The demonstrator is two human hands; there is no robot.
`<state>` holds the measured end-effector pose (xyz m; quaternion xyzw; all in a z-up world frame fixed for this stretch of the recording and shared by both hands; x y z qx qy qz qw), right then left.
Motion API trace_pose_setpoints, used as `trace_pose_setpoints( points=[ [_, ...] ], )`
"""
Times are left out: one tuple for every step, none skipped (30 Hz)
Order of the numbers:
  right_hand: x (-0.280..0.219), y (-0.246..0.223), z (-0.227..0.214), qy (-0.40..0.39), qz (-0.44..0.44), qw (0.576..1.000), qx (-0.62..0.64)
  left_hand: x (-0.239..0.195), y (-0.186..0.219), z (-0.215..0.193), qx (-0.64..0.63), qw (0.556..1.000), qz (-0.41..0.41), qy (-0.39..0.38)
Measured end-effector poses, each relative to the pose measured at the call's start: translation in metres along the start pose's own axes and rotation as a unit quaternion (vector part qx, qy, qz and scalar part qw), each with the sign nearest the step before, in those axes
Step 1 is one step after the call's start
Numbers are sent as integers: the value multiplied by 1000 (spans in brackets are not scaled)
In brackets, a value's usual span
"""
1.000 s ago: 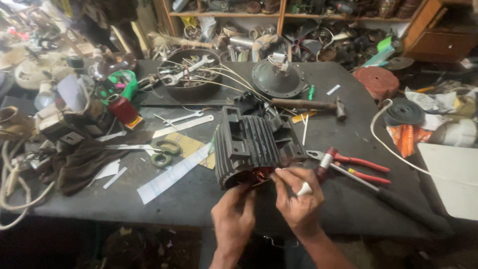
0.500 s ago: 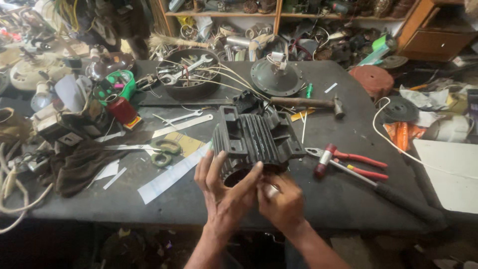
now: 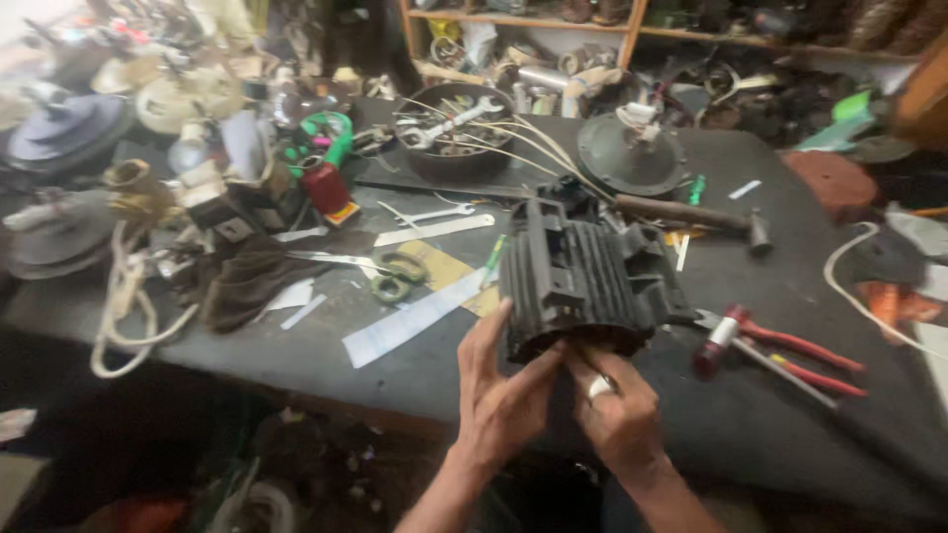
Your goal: The person works on an electrical motor stator on a cluttered workbench. They use a rubber mallet to tap the copper windings and a screwdriver to adjust internal components. The person repeatedly repositions the stator and uses tools to manipulate the windings.
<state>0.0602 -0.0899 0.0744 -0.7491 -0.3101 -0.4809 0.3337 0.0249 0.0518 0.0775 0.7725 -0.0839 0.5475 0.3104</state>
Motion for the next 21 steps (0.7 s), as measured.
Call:
trace_pose_setpoints(
  points=[
    [-4,4,8,-13,-2,1000,7,-5,-6,-9,1,999,-41,2],
    [-8,16,25,-65,22,997,-41,-10,-13,-17,-1,997,-81,3],
    [-12,27,43,-116,46,988,-88,-14,-22,-24,-3,993,-121,5],
    [-18,37,56,-168,69,974,-137,-16,-28,-30,5,990,-141,13],
    [-21,37,60,-171,76,973,-136,-19,-36,-39,12,987,-161,21],
    [-22,36,61,-175,81,972,-137,-21,-44,-46,19,983,-182,30],
    [-24,34,60,-179,85,970,-137,-23,-50,-51,27,980,-197,29],
    [-21,23,48,-136,63,983,-106,-26,-57,-55,34,977,-211,27],
    [-19,11,29,-91,41,992,-75,-27,-63,-58,41,973,-225,25],
    [-17,-3,9,-47,20,998,-45,-28,-67,-61,37,972,-230,23],
    [-13,-6,-6,-43,30,998,-33,-28,-71,-62,33,971,-235,22],
    [-5,-5,-23,-39,39,998,-22,-27,-74,-61,28,970,-241,21],
    [7,0,-37,-28,60,997,-31,-23,-76,-56,26,972,-233,18],
    [20,2,-49,-19,81,996,-38,-20,-77,-51,26,973,-227,15],
    [38,-1,-60,-3,55,998,-36,-17,-77,-45,26,975,-222,13],
    [59,-1,-70,12,34,999,-35,-16,-80,-36,57,973,-225,-1],
    [77,-5,-70,-7,-14,998,-57,-15,-83,-24,87,970,-228,-15],
    [91,-8,-67,-29,-59,995,-78,-21,-84,-16,118,965,-233,-32],
    [103,-10,-61,-52,-104,988,-98,-27,-82,-14,137,964,-224,-44],
    [115,-11,-52,-67,-154,979,-119,-27,-82,-10,154,965,-207,-49],
    [121,-15,-46,-82,-204,966,-139,-28,-82,-7,171,965,-191,-53]
  ],
)
Point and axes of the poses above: each hand's wrist, its own x-axis towards the middle knuckle, its own z-axis out of the palm, y = z × x, the point moved 9 cm from there along x, towards the middle knuckle, and after that the axes turned 12 degrees about y, right-handed, at the moved point
